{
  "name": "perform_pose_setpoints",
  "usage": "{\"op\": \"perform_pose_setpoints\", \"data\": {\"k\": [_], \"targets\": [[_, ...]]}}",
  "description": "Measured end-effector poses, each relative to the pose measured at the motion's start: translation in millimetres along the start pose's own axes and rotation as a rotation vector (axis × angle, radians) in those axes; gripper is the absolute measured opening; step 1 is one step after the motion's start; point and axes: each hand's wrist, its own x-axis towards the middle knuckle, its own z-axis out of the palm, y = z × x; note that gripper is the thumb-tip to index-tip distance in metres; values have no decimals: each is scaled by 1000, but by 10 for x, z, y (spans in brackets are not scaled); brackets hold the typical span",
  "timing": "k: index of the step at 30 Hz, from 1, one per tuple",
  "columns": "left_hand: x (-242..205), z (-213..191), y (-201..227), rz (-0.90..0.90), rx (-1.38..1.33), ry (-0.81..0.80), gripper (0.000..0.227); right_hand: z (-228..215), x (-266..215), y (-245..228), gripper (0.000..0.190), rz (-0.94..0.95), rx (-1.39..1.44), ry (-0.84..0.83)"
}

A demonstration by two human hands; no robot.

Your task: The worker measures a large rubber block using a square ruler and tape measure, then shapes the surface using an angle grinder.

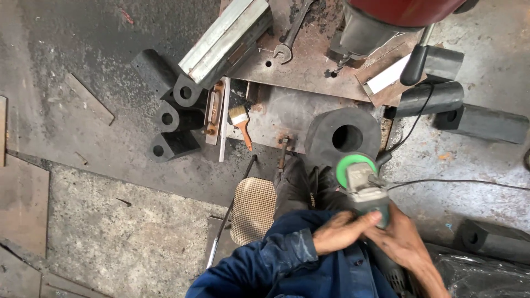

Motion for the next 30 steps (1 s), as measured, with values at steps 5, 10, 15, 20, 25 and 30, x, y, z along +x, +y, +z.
{"op": "perform_pose_setpoints", "data": {"k": [5, 10, 15, 20, 25, 30], "targets": [[-139, -203, 100, 55, -219, 110, 67, 68, 47, -462, 63, -76, -37, -53], [79, -1, 137, 73, -61, 29, 70, -67, 14, 48, 70, -33, -19, -22], [165, 121, 219, -10, 78, -26, 69, -153, -20, 282, 66, 17, -91, 117], [94, 29, -56, 140, -148, 57, 59, -2, 53, -30, 68, -43, -48, 68], [102, -6, -35, 116, -111, 91, 59, -34, 42, -146, 66, -85, -71, 16], [206, 51, 233, 166, 5, 16, 64, -109, 43, 204, 63, -144, 77, 96]]}}
